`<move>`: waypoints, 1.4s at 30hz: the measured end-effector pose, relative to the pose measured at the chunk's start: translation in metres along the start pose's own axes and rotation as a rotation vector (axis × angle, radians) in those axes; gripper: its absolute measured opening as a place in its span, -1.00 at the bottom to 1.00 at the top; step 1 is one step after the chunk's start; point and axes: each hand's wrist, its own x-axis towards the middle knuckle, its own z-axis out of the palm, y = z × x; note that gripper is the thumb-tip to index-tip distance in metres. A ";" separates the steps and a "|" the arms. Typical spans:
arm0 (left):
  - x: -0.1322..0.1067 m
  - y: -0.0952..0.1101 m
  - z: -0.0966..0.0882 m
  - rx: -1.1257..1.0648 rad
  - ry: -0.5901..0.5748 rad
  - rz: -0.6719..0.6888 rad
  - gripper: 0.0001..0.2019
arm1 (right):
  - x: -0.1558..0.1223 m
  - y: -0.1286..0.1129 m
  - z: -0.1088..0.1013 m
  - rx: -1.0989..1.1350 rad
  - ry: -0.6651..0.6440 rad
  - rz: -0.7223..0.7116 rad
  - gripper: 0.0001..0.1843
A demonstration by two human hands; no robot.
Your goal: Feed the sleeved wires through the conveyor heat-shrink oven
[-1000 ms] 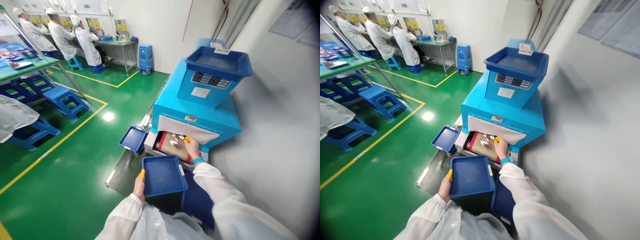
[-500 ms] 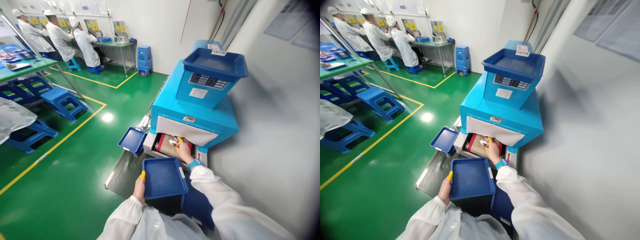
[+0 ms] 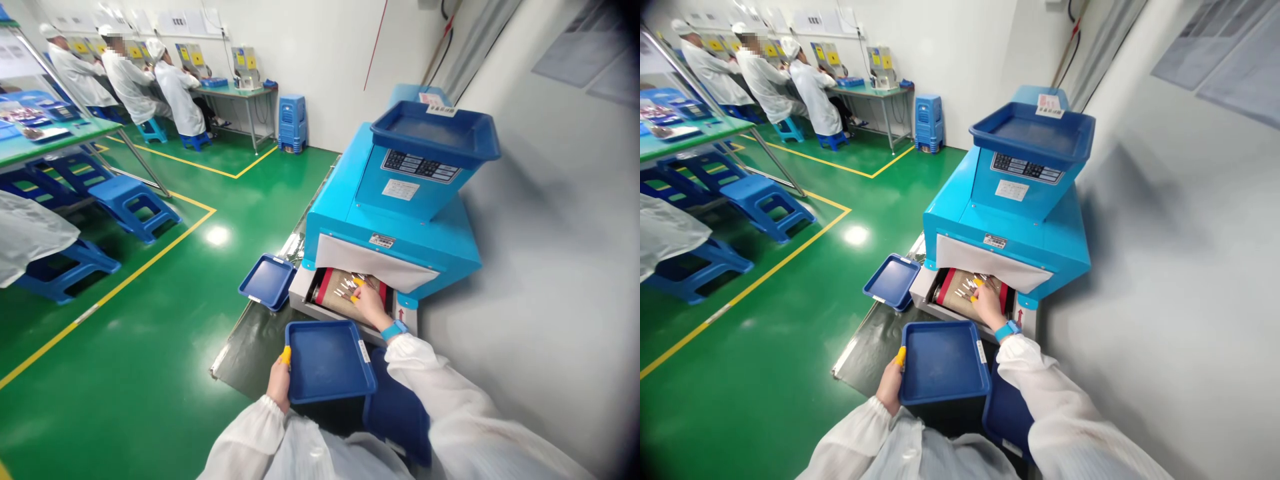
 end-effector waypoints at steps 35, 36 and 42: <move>-0.008 0.000 -0.007 0.062 0.063 0.032 -0.88 | 0.016 -0.009 -0.019 -0.128 0.010 -0.026 -0.86; -0.008 0.000 -0.008 0.059 0.060 0.030 -0.88 | 0.018 -0.007 -0.021 -0.074 0.038 -0.010 -0.83; -0.010 0.000 -0.012 0.034 0.041 0.013 -0.79 | 0.026 0.010 -0.039 0.212 0.299 0.106 -0.61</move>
